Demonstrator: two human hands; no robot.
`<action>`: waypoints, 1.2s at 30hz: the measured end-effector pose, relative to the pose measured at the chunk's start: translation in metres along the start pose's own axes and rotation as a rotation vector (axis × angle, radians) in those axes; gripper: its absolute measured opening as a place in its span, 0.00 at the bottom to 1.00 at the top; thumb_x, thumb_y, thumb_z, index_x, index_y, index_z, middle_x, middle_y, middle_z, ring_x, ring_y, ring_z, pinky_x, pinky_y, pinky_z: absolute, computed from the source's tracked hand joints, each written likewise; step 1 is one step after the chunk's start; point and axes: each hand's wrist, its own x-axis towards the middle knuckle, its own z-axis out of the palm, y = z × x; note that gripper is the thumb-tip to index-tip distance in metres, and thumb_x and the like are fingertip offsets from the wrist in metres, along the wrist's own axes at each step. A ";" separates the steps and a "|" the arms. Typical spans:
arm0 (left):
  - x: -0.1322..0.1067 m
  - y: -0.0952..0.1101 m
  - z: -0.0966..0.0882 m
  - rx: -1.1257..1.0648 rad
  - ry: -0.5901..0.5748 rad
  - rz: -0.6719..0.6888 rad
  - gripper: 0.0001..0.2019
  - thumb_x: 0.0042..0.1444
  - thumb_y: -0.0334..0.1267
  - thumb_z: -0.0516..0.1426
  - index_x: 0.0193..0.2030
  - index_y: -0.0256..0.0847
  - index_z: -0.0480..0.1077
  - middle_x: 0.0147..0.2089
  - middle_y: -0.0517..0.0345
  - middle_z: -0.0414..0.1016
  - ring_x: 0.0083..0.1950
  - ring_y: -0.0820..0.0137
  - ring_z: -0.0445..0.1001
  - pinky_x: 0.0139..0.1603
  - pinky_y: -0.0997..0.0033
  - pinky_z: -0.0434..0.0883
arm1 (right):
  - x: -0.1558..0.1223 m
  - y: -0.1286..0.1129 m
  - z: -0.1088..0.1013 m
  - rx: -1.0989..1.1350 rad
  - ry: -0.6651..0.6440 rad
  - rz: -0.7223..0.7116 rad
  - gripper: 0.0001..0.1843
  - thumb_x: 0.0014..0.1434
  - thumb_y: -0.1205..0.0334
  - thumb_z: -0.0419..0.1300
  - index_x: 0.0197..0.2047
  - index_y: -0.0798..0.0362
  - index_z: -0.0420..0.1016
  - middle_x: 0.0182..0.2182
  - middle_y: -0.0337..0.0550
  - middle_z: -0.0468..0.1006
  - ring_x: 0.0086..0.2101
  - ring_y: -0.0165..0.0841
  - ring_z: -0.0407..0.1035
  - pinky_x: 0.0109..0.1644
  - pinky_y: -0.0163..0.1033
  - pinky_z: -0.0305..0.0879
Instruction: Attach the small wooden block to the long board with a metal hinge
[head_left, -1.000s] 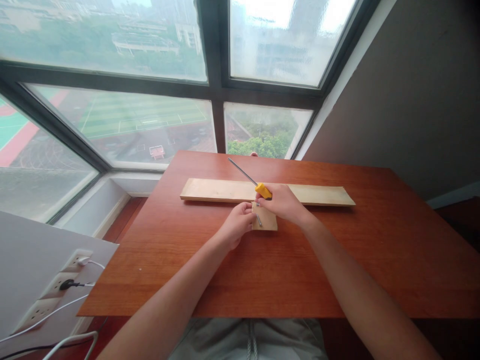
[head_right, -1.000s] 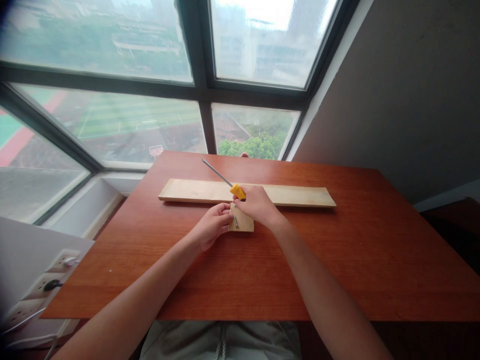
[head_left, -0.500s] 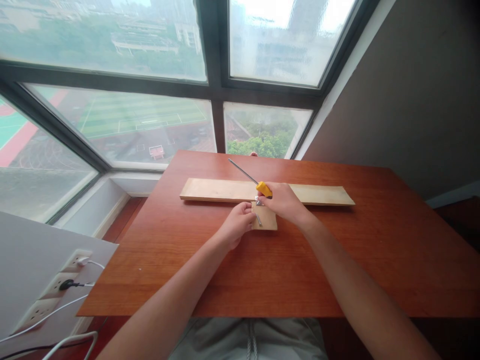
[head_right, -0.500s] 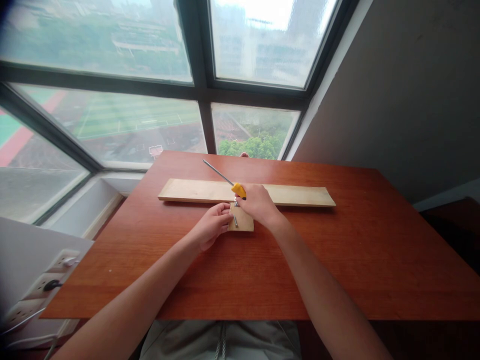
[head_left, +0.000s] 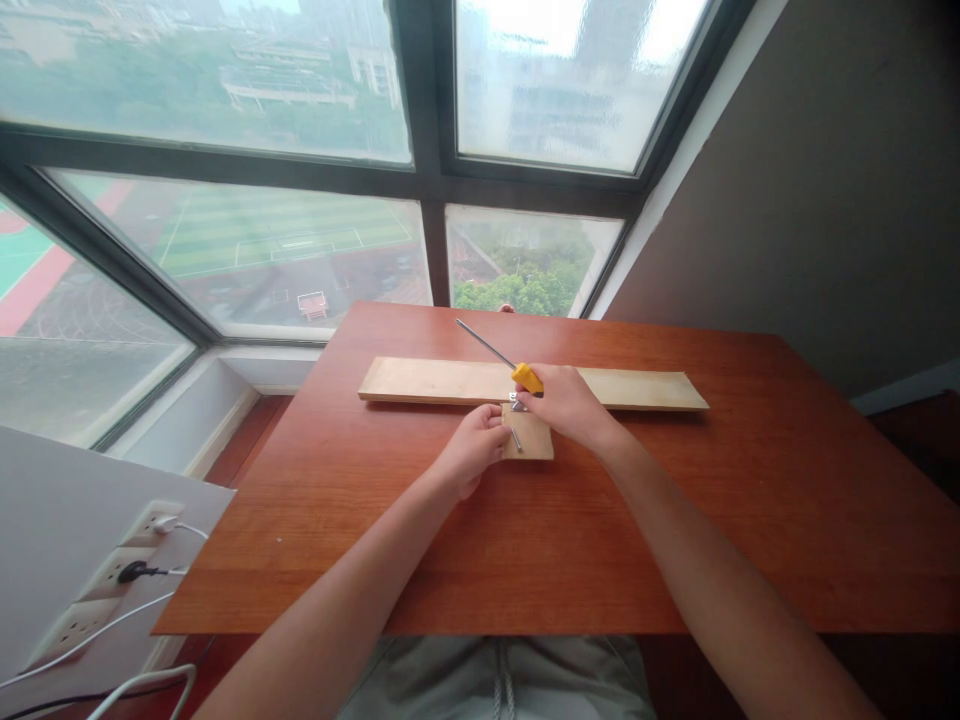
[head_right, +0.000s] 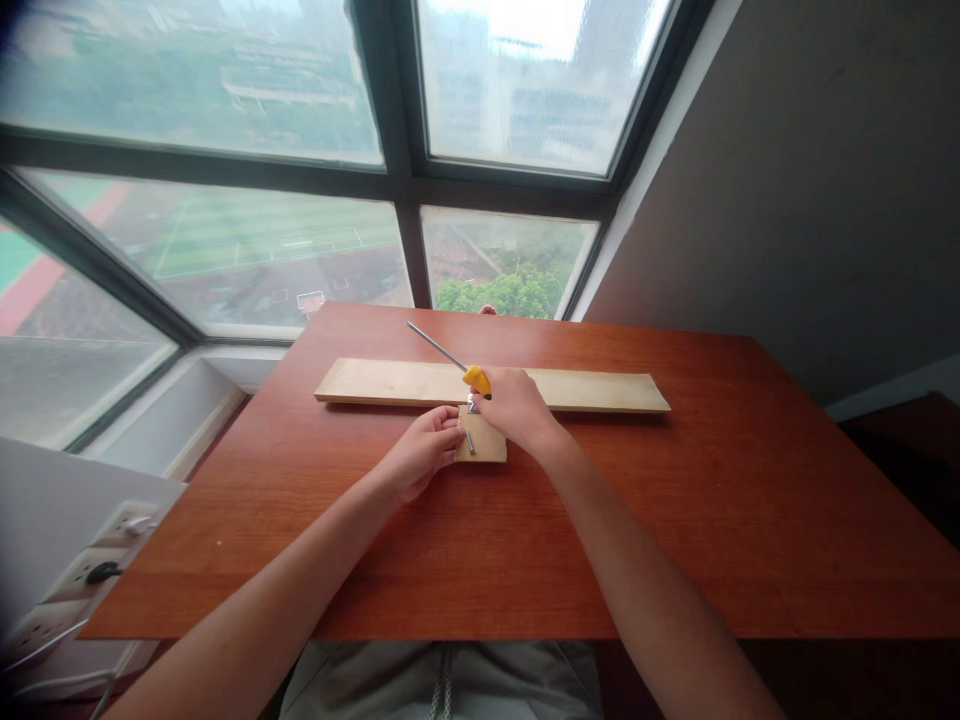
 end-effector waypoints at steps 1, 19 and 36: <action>0.000 0.000 0.000 0.000 0.001 0.001 0.11 0.48 0.26 0.61 0.39 0.37 0.67 0.36 0.54 0.79 0.31 0.75 0.75 0.32 0.78 0.68 | 0.000 0.000 0.001 -0.004 -0.003 -0.002 0.04 0.57 0.65 0.59 0.35 0.51 0.76 0.33 0.42 0.82 0.33 0.34 0.73 0.37 0.36 0.60; 0.000 -0.001 -0.001 0.005 -0.008 0.011 0.12 0.47 0.26 0.61 0.39 0.37 0.68 0.36 0.55 0.78 0.32 0.74 0.75 0.33 0.78 0.69 | -0.013 0.001 0.003 -0.075 0.102 0.002 0.06 0.59 0.62 0.58 0.33 0.52 0.75 0.32 0.43 0.80 0.32 0.34 0.68 0.37 0.38 0.56; 0.000 -0.001 -0.002 -0.021 -0.027 0.035 0.11 0.47 0.25 0.62 0.38 0.37 0.69 0.31 0.59 0.75 0.30 0.77 0.73 0.34 0.78 0.70 | -0.062 -0.006 0.028 -0.182 0.006 0.116 0.06 0.58 0.60 0.61 0.40 0.47 0.77 0.40 0.44 0.81 0.39 0.39 0.73 0.36 0.39 0.59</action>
